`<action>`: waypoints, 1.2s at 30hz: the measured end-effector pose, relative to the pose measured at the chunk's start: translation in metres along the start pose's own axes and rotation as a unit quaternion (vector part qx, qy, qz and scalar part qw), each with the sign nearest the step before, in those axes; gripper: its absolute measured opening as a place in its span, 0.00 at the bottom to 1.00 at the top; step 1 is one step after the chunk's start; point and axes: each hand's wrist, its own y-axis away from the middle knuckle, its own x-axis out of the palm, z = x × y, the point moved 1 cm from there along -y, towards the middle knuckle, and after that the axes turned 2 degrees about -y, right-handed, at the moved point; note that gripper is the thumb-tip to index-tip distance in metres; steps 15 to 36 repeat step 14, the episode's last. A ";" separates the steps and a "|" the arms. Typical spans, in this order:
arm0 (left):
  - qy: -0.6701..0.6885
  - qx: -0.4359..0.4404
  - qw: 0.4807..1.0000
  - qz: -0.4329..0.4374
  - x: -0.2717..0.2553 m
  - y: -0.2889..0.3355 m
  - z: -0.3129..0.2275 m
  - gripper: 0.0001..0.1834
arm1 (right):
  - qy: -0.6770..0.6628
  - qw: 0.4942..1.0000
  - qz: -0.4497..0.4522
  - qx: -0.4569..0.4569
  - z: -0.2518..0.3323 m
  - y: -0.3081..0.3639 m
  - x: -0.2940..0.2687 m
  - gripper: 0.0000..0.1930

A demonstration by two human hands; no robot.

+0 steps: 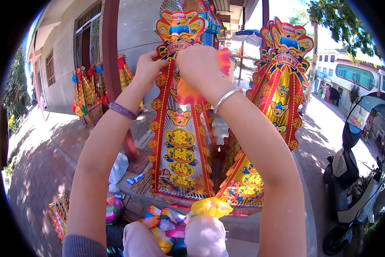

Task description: The person assembles large, decorated paper and bamboo structures by fitting sections together and attaching colorful paper flowers to the frame.

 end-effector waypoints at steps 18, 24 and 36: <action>-0.033 -0.006 0.999 0.000 -0.007 0.008 -0.012 0.14 | 0.032 0.999 0.030 0.004 0.018 -0.011 -0.023 0.06; -0.033 -0.006 0.999 0.000 -0.007 0.008 -0.012 0.14 | 0.032 0.999 0.030 0.004 0.018 -0.011 -0.023 0.06; -0.033 -0.006 0.999 0.000 -0.007 0.008 -0.012 0.14 | 0.032 0.999 0.030 0.004 0.018 -0.011 -0.023 0.06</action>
